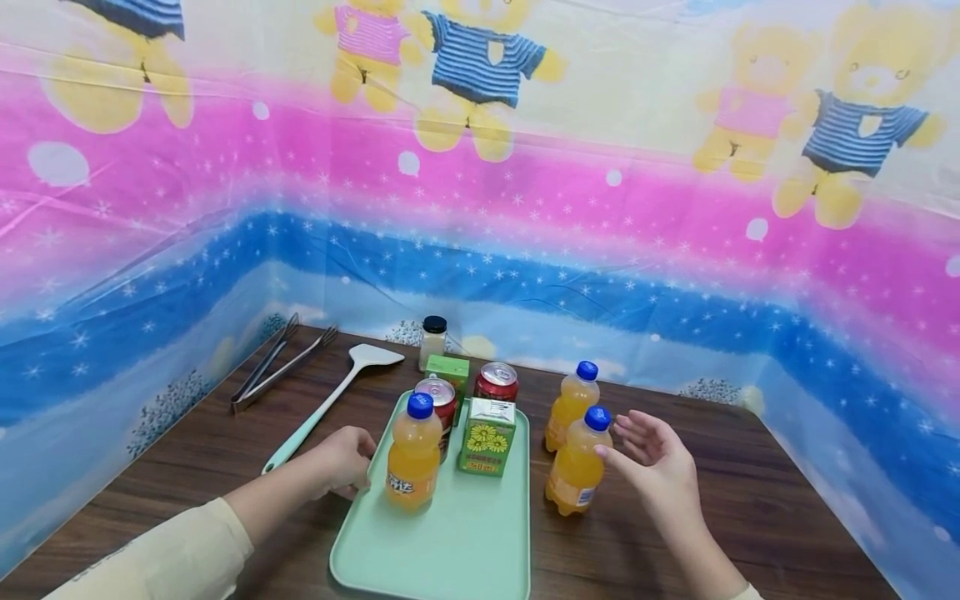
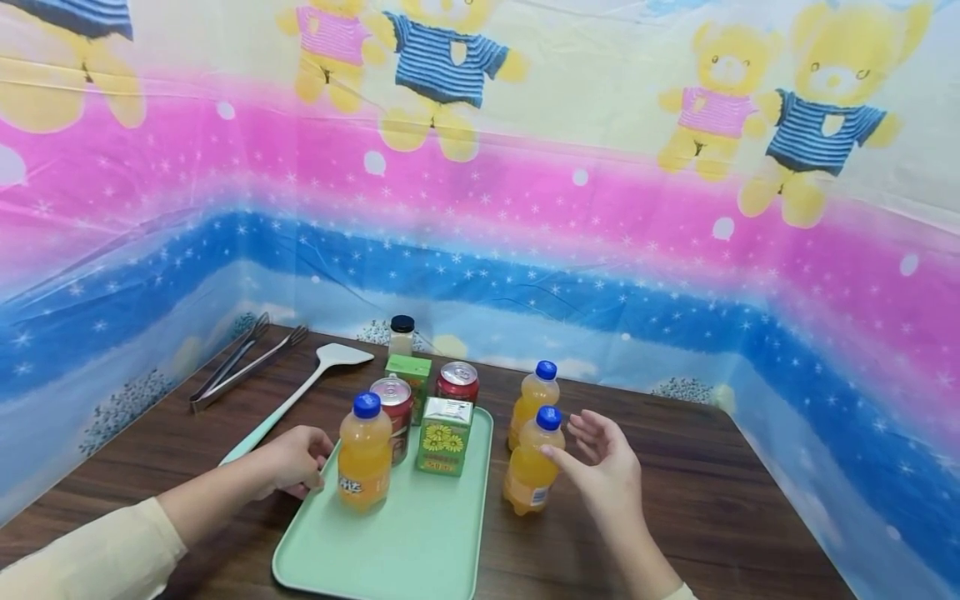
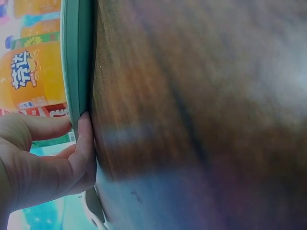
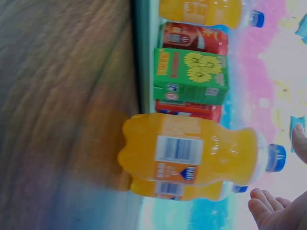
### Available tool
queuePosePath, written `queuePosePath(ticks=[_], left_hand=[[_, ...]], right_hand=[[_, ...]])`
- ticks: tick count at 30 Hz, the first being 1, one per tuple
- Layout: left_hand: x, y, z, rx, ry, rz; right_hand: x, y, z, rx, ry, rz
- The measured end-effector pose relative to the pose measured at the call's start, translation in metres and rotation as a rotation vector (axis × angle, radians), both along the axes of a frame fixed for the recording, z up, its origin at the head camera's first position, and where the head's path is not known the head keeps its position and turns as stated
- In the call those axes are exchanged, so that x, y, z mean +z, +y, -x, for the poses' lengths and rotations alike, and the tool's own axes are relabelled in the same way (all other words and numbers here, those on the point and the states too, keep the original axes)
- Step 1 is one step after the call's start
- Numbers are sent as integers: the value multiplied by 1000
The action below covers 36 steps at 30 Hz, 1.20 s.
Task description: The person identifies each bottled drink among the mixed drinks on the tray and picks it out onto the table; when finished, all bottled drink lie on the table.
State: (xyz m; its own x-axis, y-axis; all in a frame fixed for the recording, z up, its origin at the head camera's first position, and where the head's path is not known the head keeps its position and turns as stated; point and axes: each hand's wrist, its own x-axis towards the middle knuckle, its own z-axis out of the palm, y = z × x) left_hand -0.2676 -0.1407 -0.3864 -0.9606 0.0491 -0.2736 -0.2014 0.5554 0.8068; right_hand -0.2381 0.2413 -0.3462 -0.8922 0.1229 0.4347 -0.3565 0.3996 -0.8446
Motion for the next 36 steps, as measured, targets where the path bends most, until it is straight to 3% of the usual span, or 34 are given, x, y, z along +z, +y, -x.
queuePosePath(ticks=[11, 18, 26, 31, 36], left_hand=[[1, 0, -1, 3, -6, 1], [1, 0, 0, -2, -7, 7], [-9, -2, 8, 5, -16, -7], [-1, 0, 1, -4, -2, 3], [0, 1, 0, -1, -2, 9]], right_hand=[[15, -13, -10, 41, 102, 76], [19, -27, -14, 119, 139, 99], [23, -44, -21, 188, 232, 63], [23, -55, -24, 233, 239, 40], [21, -66, -23, 287, 221, 15]])
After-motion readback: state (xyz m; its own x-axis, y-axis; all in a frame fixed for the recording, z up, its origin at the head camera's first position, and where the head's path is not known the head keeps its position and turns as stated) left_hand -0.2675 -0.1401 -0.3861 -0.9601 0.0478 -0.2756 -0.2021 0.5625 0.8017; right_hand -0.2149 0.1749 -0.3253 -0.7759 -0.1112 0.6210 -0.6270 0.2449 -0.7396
